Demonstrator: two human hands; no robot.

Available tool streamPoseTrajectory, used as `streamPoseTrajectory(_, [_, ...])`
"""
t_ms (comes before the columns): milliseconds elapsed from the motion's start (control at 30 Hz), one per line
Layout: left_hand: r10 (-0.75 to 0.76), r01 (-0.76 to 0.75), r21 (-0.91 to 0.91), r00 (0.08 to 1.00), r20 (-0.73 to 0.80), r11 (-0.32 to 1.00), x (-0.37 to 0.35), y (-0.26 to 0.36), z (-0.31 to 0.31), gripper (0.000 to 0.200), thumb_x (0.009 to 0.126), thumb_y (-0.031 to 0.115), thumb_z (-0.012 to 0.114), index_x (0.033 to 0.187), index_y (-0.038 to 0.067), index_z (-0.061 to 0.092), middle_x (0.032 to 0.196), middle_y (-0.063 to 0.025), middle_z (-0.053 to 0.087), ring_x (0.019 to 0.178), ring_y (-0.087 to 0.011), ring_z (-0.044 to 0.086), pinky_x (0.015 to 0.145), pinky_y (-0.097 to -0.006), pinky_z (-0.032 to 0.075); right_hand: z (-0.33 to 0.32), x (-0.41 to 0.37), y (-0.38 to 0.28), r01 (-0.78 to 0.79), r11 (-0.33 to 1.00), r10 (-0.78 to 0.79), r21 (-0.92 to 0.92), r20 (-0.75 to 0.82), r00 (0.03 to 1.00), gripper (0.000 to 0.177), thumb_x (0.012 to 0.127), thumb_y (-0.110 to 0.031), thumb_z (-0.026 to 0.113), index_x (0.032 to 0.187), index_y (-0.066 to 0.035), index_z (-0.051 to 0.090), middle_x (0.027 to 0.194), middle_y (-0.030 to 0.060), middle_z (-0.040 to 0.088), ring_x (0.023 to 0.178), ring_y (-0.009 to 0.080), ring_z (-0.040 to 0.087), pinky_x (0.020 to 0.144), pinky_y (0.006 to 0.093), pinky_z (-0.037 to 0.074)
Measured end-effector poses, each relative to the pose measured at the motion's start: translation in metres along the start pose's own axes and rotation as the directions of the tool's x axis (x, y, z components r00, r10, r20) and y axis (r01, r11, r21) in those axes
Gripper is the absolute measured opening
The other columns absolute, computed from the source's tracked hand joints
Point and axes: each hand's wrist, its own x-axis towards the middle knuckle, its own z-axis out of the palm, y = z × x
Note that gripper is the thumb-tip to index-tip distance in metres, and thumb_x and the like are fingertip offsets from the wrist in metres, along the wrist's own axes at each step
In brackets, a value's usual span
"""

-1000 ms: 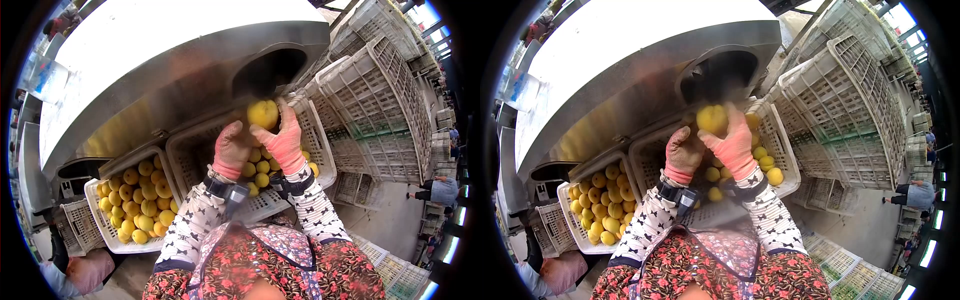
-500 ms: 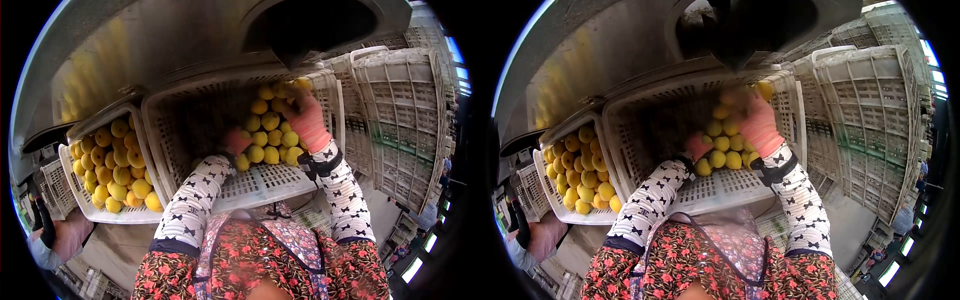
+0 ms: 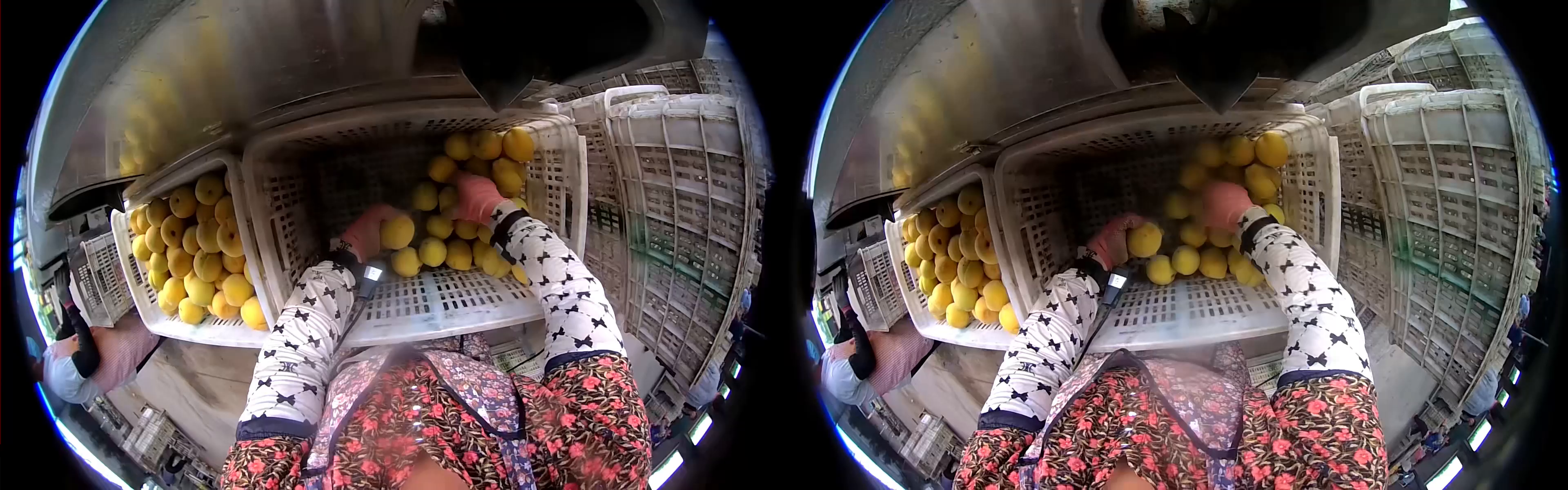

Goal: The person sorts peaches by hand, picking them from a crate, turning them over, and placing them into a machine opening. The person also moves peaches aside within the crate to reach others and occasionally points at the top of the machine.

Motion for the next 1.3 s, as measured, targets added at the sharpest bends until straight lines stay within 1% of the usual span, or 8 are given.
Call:
streamPoseTrajectory(167, [0.206, -0.22, 0.043, 0.954, 0.217, 0.974, -0.041, 0.048, 0.044, 0.04, 0.091, 0.023, 0.057, 0.125, 0.003, 0.059, 0.116, -0.0099, 0.065, 0.108, -0.0214, 0.061, 0.094, -0.0357, 0.05, 0.005, -0.078, -0.035, 0.382, 0.514, 0.035, 0.768, -0.464, 0.885, 0.083, 0.067, -0.041, 0.082, 0.134, -0.004, 0.05, 0.113, 0.0159, 0.063, 0.109, 0.0337, 0.061, 0.097, 0.036, 0.046])
streamPoseTrajectory(500, [0.441, -0.177, -0.593, 0.833, 0.334, 0.785, -0.078, 0.17, 0.12, 0.049, 0.087, 0.024, 0.058, 0.126, -0.004, 0.052, 0.124, -0.0221, 0.06, 0.113, -0.0422, 0.058, 0.105, -0.0578, 0.041, -0.088, -0.162, -0.083, 0.43, 0.883, 0.213, 0.186, -0.977, -0.016, 0.082, 0.064, -0.037, 0.088, 0.127, 0.002, 0.051, 0.111, 0.0203, 0.061, 0.099, 0.0322, 0.064, 0.085, 0.0392, 0.052])
streamPoseTrajectory(633, [0.532, -0.404, -0.512, 0.837, 0.128, 0.758, -0.07, 0.154, 0.113, 0.041, 0.091, 0.023, 0.055, 0.128, 0.006, 0.054, 0.135, -0.0142, 0.055, 0.128, -0.035, 0.048, 0.11, -0.0599, 0.032, -0.181, -0.085, -0.094, -0.067, 0.949, 0.313, 0.307, -0.911, 0.266, 0.064, 0.074, -0.036, 0.082, 0.118, 0.003, 0.057, 0.103, 0.0266, 0.063, 0.098, 0.0415, 0.062, 0.086, 0.0419, 0.052])
streamPoseTrajectory(767, [0.659, -0.659, -0.031, 0.747, 0.081, 0.751, -0.067, 0.155, 0.107, 0.039, 0.093, 0.022, 0.056, 0.127, 0.004, 0.053, 0.132, -0.0141, 0.057, 0.126, -0.0314, 0.05, 0.111, -0.0518, 0.034, -0.176, -0.126, -0.105, 0.392, 0.914, 0.157, 0.108, -0.983, -0.096, 0.068, 0.075, -0.032, 0.082, 0.125, 0.005, 0.053, 0.11, 0.0274, 0.061, 0.103, 0.0403, 0.06, 0.091, 0.0408, 0.05])
streamPoseTrajectory(833, [0.559, -0.271, -0.733, 0.81, 0.177, 0.624, -0.061, 0.161, 0.107, 0.038, 0.095, 0.022, 0.056, 0.127, 0.001, 0.053, 0.13, -0.0136, 0.057, 0.125, -0.0293, 0.051, 0.11, -0.0462, 0.036, -0.128, -0.139, -0.098, 0.588, 0.802, 0.054, 0.107, -0.993, 0.107, 0.091, 0.074, -0.035, 0.085, 0.139, 0.009, 0.04, 0.133, 0.0229, 0.051, 0.125, 0.0314, 0.05, 0.106, 0.0394, 0.04])
streamPoseTrajectory(933, [0.8, -0.832, 0.23, 0.551, 0.238, 0.505, -0.072, 0.17, 0.122, 0.036, 0.097, 0.02, 0.054, 0.126, -0.001, 0.052, 0.128, -0.0124, 0.058, 0.123, -0.0271, 0.052, 0.109, -0.0399, 0.039, -0.075, -0.142, -0.108, 0.694, 0.669, 0.002, 0.265, -0.935, 0.355, 0.099, 0.069, -0.043, 0.086, 0.14, 0.009, 0.039, 0.135, 0.0239, 0.05, 0.129, 0.0305, 0.048, 0.108, 0.0383, 0.038])
streamPoseTrajectory(1167, [0.41, -0.209, -0.523, 0.86, 0.304, 0.826, -0.099, 0.196, 0.15, 0.03, 0.097, 0.021, 0.056, 0.119, 0.0, 0.057, 0.116, -0.0117, 0.063, 0.111, -0.0252, 0.059, 0.104, -0.0381, 0.043, -0.077, -0.171, -0.101, 0.511, 0.857, -0.124, 0.062, -0.939, 0.322, 0.088, 0.067, -0.04, 0.086, 0.136, -0.002, 0.047, 0.127, 0.0239, 0.053, 0.117, 0.0377, 0.054, 0.1, 0.041, 0.044])
streamPoseTrajectory(1300, [0.792, -0.882, 0.286, 0.465, 0.397, 0.375, -0.087, 0.175, 0.136, 0.025, 0.093, 0.018, 0.062, 0.112, 0.002, 0.061, 0.106, -0.0082, 0.065, 0.103, -0.0221, 0.062, 0.099, -0.0357, 0.045, -0.067, -0.159, -0.106, 0.537, 0.819, 0.065, 0.202, -0.963, 0.262, 0.082, 0.066, -0.035, 0.087, 0.132, -0.001, 0.052, 0.123, 0.0213, 0.054, 0.108, 0.0358, 0.058, 0.095, 0.0394, 0.048])
